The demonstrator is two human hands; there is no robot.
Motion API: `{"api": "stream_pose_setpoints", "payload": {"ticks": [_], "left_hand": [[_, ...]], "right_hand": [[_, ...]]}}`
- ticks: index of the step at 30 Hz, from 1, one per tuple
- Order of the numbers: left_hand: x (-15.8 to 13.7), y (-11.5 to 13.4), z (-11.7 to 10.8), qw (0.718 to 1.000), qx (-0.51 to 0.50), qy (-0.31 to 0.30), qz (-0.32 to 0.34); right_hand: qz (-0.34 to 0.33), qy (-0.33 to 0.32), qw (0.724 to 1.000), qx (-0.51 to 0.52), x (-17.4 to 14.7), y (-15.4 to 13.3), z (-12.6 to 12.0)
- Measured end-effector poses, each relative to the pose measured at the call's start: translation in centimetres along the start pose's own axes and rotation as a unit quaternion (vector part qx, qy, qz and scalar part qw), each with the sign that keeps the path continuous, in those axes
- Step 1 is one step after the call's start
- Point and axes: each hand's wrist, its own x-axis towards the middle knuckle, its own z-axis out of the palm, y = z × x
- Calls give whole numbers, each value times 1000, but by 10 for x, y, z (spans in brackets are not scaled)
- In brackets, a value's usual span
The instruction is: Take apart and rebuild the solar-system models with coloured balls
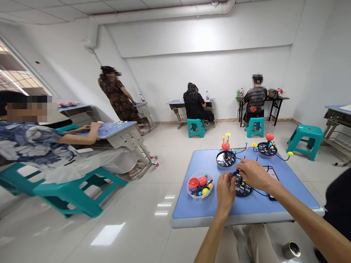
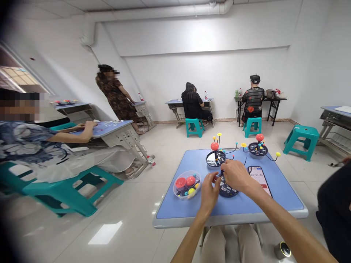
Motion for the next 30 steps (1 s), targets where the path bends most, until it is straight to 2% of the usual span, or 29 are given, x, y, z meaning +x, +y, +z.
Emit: {"api": "stream_pose_setpoints", "payload": {"ticks": [1,3,5,9,12,14,16,17,18,20,22,23,25,26,28,30], "left_hand": [[-1,4,-10,996,-87,10,-22],[-4,14,-29,972,-227,-9,-62],[-8,23,-47,953,-290,-29,-86],[-14,31,-77,951,-289,26,-111],[-17,29,-96,950,-265,99,-129],[-18,27,-106,944,-256,148,-145],[-21,25,-115,937,-256,180,-158],[-22,25,-117,933,-260,189,-162],[-24,24,-119,929,-268,195,-166],[-28,24,-118,921,-287,200,-173],[-34,23,-114,916,-297,198,-185],[-37,23,-111,916,-296,192,-191],[-44,21,-107,923,-280,168,-201],[-49,19,-105,930,-263,156,-203],[-57,16,-105,950,-205,141,-189],[-63,12,-107,971,-120,143,-147]], "right_hand": [[-26,2,1000,4,-2,-5,1],[-80,9,997,21,-4,-17,7],[-124,23,991,43,-3,-29,15],[-200,66,975,77,3,-49,28],[-239,191,945,113,-2,-55,33],[-207,315,912,163,-13,-55,36],[-106,406,875,241,-27,-55,44],[-38,418,860,291,-32,-56,50],[30,404,846,348,-36,-58,57],[128,317,811,475,-37,-64,73],[152,219,752,603,-30,-73,86],[151,192,715,655,-25,-77,91],[150,185,653,720,-14,-86,99],[154,193,631,735,-9,-89,101],[170,203,600,755,-3,-96,105],[185,193,570,777,-1,-101,108]]}}
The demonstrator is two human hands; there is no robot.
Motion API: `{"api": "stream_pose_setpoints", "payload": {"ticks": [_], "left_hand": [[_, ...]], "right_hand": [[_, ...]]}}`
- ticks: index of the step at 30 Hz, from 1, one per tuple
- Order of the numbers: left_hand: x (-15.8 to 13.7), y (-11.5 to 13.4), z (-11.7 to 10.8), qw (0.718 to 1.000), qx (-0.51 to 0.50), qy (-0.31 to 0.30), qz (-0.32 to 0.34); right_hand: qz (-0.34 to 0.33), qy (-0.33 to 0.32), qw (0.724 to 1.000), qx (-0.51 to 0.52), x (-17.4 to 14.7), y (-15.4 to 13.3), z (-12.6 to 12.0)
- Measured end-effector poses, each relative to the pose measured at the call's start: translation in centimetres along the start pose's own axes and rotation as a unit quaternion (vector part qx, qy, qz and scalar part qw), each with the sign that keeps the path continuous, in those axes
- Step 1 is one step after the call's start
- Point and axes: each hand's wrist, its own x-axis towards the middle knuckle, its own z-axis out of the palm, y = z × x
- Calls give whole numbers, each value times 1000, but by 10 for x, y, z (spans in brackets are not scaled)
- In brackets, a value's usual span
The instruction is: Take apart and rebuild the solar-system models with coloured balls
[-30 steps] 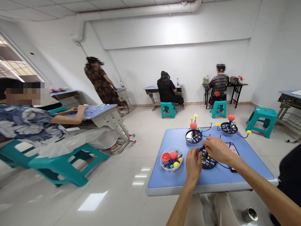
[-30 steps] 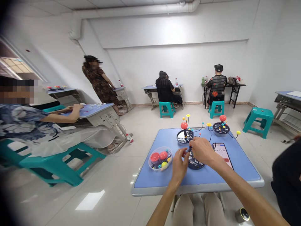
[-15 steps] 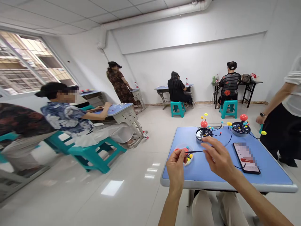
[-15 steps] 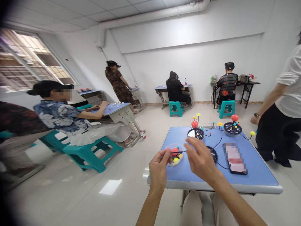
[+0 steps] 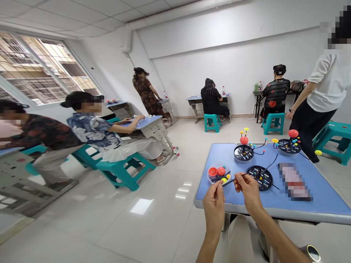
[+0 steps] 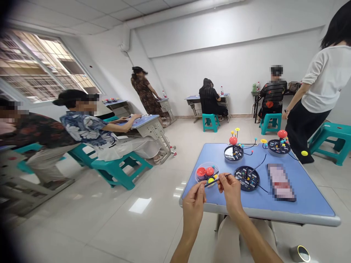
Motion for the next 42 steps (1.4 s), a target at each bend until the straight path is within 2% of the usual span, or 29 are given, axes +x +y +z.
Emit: {"api": "stream_pose_setpoints", "payload": {"ticks": [5,11,15,20,23,26,28,31,33,35,38,42], "left_hand": [[-5,-11,-6,973,154,22,170],[-15,-21,3,900,242,96,350],[-11,-20,9,850,295,162,406],[-9,-14,3,818,325,205,429],[-20,-12,-12,811,331,236,422],[-20,-15,-26,835,317,214,395],[-7,-20,-29,863,335,165,339],[26,-25,-25,879,412,114,211],[45,-26,-18,870,470,73,129],[58,-25,-11,850,520,30,77],[65,-23,1,820,569,-22,52],[69,-22,10,803,591,-63,40]], "right_hand": [[49,5,998,49,-5,8,7],[37,39,998,-19,10,10,20],[-21,71,993,-93,22,17,39],[-49,86,980,-175,38,25,50],[-48,102,963,-244,62,15,35],[-54,69,938,-336,85,0,16],[-61,13,912,-405,91,-5,12],[-64,-68,854,-512,88,-5,22],[-60,-97,808,-578,83,-3,32],[-56,-112,766,-630,80,-1,40],[-53,-131,720,-679,79,0,47],[-60,-151,685,-710,74,-6,49]]}}
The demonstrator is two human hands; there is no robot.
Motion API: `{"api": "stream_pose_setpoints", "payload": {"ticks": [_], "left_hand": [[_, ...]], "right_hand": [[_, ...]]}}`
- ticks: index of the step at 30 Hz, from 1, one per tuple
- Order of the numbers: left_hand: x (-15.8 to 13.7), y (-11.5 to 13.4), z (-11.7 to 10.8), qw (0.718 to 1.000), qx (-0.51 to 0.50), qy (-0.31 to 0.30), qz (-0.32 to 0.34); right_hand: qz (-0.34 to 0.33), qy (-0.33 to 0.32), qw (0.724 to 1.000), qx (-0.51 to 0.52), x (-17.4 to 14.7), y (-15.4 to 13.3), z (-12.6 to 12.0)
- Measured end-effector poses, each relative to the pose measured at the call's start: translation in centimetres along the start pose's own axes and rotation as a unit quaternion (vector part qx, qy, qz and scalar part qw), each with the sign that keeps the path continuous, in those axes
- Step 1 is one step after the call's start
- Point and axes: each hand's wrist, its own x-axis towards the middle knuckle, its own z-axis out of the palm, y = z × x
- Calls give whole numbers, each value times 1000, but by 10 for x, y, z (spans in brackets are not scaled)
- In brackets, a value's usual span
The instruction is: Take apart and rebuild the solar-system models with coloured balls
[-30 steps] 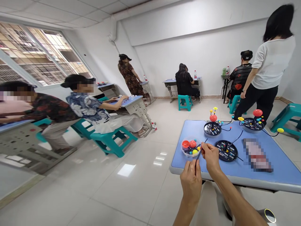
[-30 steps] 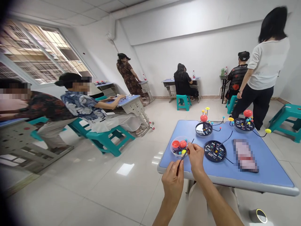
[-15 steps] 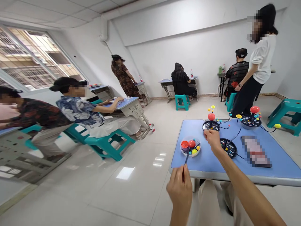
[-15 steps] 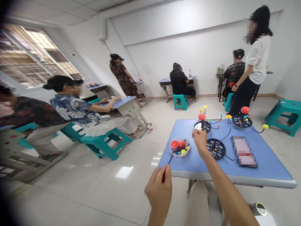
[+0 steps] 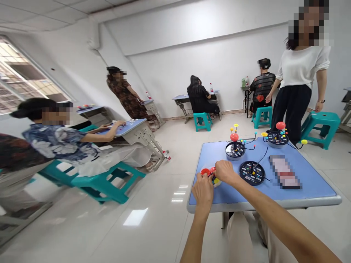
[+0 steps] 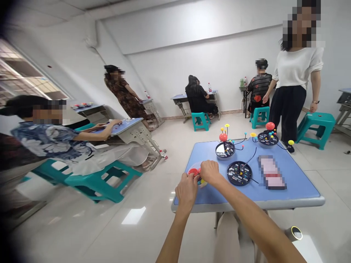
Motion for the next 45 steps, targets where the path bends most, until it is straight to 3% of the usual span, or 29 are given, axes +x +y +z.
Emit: {"api": "stream_pose_setpoints", "payload": {"ticks": [3,6,8,10,14,18,22,27,45], "left_hand": [[1,1,0,1000,-8,0,1],[-6,4,4,995,-66,72,15],[-15,12,10,978,-148,133,69],[-27,27,19,948,-235,154,150],[-42,68,35,919,-301,95,238],[-39,105,44,927,-306,16,214],[-29,127,53,943,-274,-11,188],[-25,135,60,953,-246,-8,175],[-22,134,65,957,-231,-13,177]], "right_hand": [[-13,5,1000,-20,-13,2,-9],[-25,28,999,-22,-36,14,-23],[-25,67,997,-5,-53,30,-34],[-7,115,993,15,-67,52,-48],[56,146,988,-4,-78,101,-77],[56,65,994,-74,-67,132,-94],[23,-31,994,-100,-48,141,-89],[-14,-77,991,-111,-36,139,-72],[-26,-59,993,-94,-23,143,-62]]}}
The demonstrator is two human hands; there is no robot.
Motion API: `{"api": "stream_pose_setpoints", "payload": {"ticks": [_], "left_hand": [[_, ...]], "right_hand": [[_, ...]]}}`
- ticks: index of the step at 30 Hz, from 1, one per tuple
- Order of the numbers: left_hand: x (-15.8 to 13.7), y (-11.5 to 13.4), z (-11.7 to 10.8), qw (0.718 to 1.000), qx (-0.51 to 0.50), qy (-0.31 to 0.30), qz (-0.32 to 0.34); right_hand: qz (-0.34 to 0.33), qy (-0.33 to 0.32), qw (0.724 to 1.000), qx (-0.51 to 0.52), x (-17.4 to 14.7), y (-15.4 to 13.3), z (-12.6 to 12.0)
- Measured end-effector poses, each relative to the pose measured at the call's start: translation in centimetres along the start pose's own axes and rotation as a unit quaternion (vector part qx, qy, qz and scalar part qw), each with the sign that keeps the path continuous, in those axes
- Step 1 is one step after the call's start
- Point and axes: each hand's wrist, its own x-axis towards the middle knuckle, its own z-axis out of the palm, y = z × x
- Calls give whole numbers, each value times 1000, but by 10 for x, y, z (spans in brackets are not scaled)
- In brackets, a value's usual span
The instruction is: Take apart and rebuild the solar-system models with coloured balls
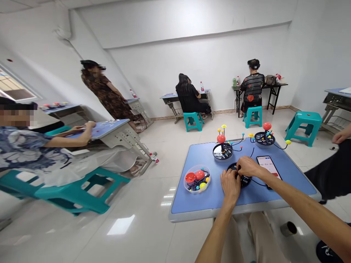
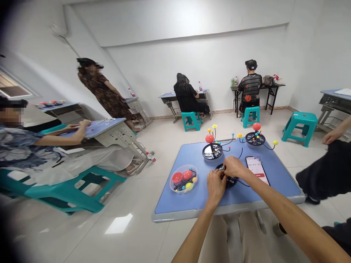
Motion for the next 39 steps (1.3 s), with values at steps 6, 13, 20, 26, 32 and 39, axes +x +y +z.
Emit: {"api": "stream_pose_setpoints", "payload": {"ticks": [6,13,20,26,32,39], "left_hand": [[0,1,-1,1000,-4,-1,-5],[0,2,-2,1000,-8,0,-11],[0,1,-7,1000,-30,4,0],[-3,10,-41,932,-357,55,-7],[2,14,-60,821,-565,6,-78],[0,6,-69,817,-565,41,-111]], "right_hand": [[-20,14,1000,-1,-3,-1,-15],[-58,11,998,-1,-10,-4,-39],[-97,7,995,-6,-17,-2,-58],[-132,-40,990,-30,-31,-14,-67],[-172,-65,982,-50,-39,-38,-69],[-219,110,969,-38,-59,-39,-84]]}}
